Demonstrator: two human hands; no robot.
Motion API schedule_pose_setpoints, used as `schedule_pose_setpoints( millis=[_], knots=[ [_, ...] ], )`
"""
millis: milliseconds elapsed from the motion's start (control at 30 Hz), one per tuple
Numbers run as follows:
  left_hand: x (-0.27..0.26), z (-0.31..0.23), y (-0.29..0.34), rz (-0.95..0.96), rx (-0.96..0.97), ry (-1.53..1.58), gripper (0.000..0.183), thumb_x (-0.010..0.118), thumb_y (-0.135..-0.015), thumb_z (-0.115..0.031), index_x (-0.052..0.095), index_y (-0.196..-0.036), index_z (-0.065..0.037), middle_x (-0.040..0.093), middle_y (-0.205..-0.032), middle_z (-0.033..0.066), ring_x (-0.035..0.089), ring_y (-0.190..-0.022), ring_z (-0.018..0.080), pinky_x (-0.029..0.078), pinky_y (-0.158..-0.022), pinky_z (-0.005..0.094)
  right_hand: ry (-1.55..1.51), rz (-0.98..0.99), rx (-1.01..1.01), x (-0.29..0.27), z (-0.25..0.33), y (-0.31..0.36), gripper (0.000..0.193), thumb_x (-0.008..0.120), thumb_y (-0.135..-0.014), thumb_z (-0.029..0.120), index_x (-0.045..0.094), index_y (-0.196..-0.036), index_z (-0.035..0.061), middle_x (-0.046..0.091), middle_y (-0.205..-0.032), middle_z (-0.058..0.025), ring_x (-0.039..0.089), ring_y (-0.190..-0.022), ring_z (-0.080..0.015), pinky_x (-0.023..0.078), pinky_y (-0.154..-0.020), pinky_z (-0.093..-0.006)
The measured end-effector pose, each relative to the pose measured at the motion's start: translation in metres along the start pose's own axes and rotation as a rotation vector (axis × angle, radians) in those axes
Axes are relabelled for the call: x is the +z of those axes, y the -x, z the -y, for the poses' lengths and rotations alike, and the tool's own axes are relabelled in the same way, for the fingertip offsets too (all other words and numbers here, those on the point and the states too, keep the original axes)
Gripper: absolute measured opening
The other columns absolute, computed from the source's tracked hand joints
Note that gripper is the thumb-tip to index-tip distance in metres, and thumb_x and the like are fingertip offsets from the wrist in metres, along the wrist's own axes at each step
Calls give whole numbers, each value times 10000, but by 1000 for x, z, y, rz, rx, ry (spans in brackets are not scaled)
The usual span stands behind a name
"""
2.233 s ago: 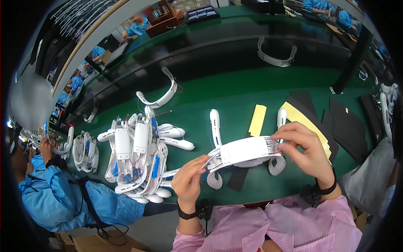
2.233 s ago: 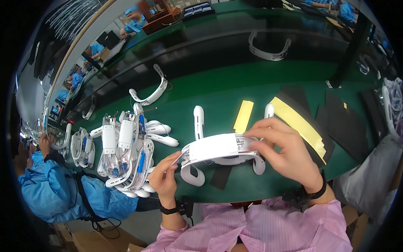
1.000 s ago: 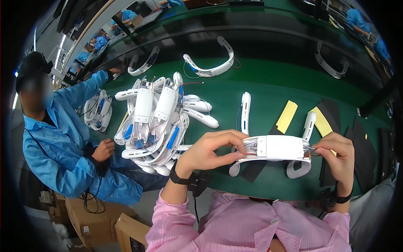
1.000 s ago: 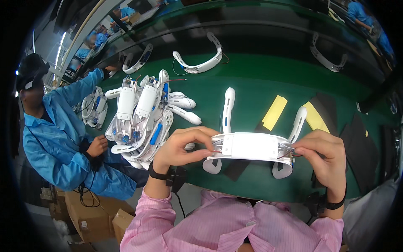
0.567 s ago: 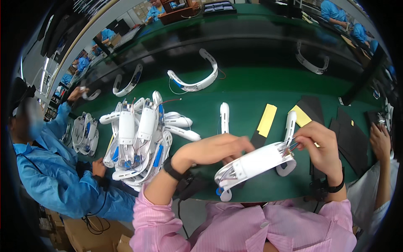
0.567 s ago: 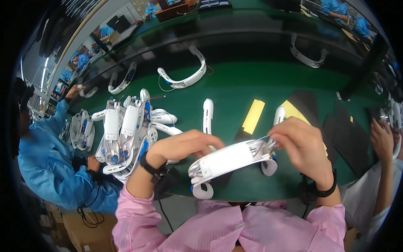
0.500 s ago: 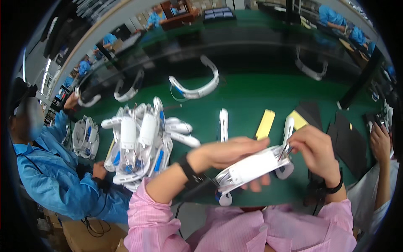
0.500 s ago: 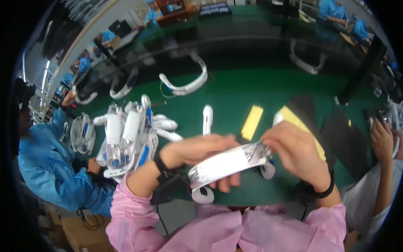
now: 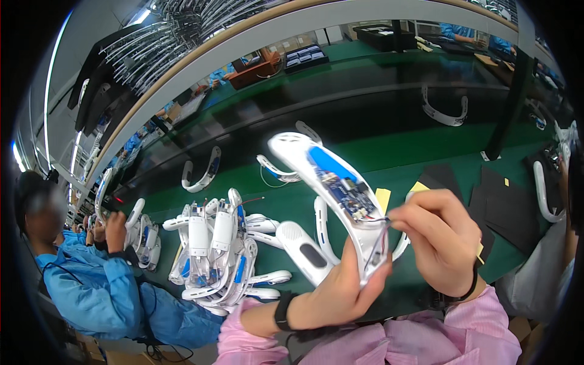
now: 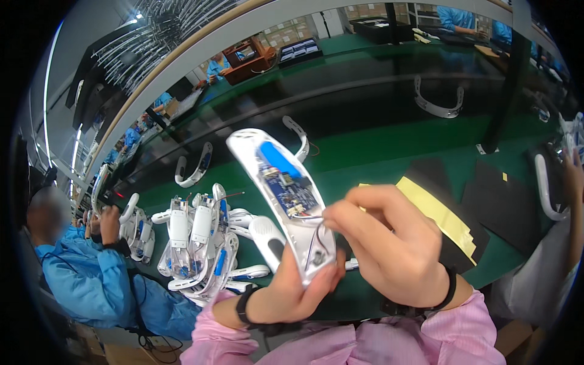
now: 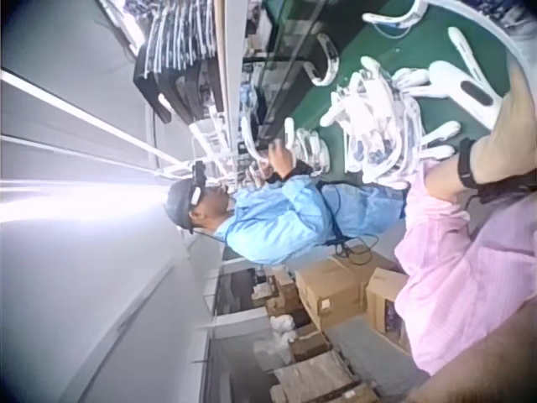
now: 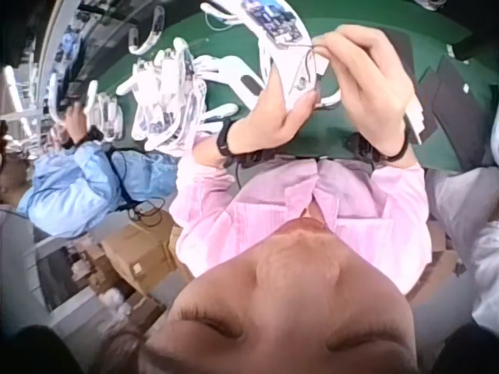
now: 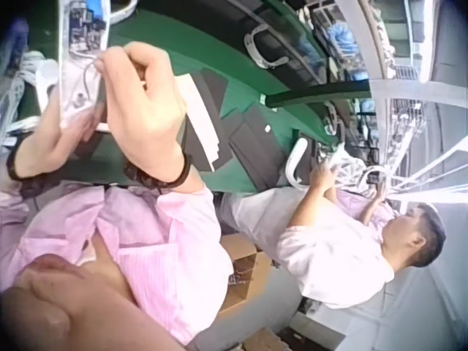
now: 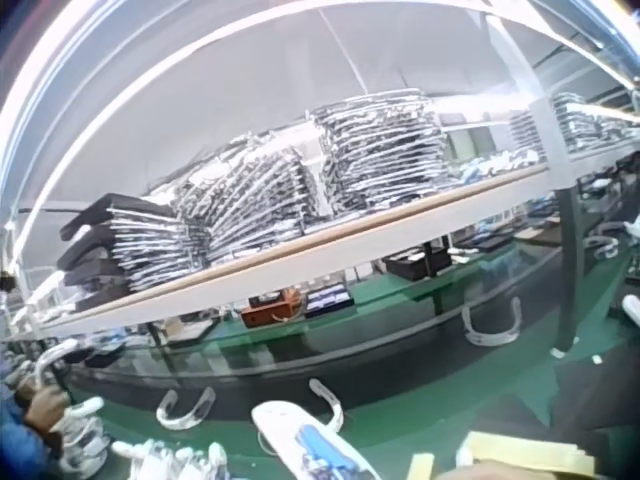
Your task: Assembling components of wearable electronic devices on a factory production line.
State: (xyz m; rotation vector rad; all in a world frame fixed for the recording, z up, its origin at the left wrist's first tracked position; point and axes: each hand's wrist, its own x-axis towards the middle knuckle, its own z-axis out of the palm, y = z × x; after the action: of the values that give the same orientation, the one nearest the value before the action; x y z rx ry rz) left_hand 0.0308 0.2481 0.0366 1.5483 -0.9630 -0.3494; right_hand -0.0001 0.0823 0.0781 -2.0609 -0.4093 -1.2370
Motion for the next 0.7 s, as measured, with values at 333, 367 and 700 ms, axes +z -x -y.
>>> schedule_pose_setpoints(
  millis=[333, 367, 700],
  knots=[
    [-10, 101, -76, -377, 209, -502, 118, 572, -779, -23, 456, -797, -34, 467, -766, 96, 492, -746, 280, 396, -684, 342, -780, -86, 854, 59, -21, 26, 134, 623, -832, 16, 675, -939, -45, 608, -698, -25, 461, -505, -22, 321, -438, -175],
    [-13, 98, -82, -406, 75, -56, 148, 593, -745, -54, 447, -765, -38, 461, -743, 100, 487, -742, 283, 389, -673, 347, -777, -94, 844, 60, -21, 25, 133, 629, -829, 21, 670, -936, -47, 612, -696, -27, 459, -503, -22, 320, -437, -174],
    [-23, 119, -122, -555, 603, -788, 279, 631, -706, 17, 483, -935, -39, 519, -859, 103, 499, -862, 272, 386, -790, 355, -790, -142, 896, 67, -57, 31, 155, 690, -801, 95, 662, -891, -27, 621, -760, -34, 475, -563, -24, 338, -504, -171]
  ],
)
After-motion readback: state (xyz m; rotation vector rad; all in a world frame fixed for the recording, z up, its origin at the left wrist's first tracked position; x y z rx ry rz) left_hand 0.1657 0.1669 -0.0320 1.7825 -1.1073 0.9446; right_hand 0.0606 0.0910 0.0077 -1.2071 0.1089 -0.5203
